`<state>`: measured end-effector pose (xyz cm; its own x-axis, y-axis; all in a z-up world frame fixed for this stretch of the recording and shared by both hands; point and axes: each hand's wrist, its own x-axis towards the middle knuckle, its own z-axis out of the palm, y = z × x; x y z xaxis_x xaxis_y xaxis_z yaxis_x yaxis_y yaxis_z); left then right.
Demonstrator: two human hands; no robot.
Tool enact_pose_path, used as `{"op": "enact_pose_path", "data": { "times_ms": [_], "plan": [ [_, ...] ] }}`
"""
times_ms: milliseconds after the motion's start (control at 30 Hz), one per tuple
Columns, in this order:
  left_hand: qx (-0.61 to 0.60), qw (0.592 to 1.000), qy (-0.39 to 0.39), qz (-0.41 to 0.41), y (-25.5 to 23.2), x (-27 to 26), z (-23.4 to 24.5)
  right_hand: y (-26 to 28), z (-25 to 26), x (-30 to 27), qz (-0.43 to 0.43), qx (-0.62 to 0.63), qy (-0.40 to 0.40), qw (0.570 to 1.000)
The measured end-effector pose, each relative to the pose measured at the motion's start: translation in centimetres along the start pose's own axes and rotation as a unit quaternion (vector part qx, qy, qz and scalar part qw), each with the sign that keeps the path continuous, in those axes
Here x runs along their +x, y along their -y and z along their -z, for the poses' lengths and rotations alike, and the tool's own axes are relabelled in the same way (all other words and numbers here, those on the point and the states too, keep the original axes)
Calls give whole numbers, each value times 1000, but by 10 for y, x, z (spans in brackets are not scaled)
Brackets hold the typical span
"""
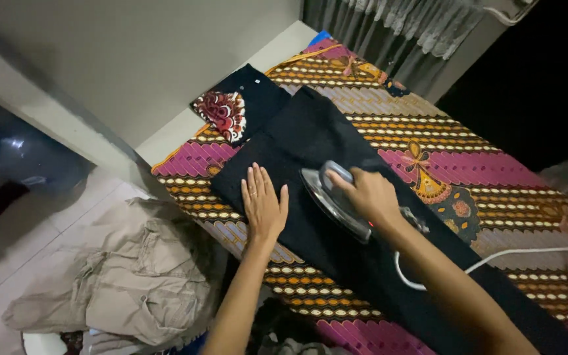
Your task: The person is ironing and folding black trousers on an ironing board.
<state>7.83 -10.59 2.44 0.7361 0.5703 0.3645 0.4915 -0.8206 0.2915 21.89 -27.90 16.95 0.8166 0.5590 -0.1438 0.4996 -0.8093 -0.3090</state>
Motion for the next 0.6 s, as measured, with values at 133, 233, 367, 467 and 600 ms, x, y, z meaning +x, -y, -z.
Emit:
{"op": "enact_pose_path", "data": {
  "times_ms": [133, 233, 367, 467, 600],
  "plan": [
    [10, 1000, 1, -1, 0, 1, 3, 32, -6, 36, 1, -3, -1, 1000],
    [-6, 1000, -2, -2, -1, -1, 5, 50, -14, 53, 40, 3, -21, 999],
    [0, 1000, -13, 0, -1, -1, 1, 60, -25, 74, 61, 6, -56, 997],
    [5, 1000, -15, 1, 0, -2, 1, 56, -34, 79, 69, 18, -61, 996],
    [0, 1000, -15, -2, 3, -2, 2, 41, -33, 64, 61, 26, -11, 998]
  ]
}}
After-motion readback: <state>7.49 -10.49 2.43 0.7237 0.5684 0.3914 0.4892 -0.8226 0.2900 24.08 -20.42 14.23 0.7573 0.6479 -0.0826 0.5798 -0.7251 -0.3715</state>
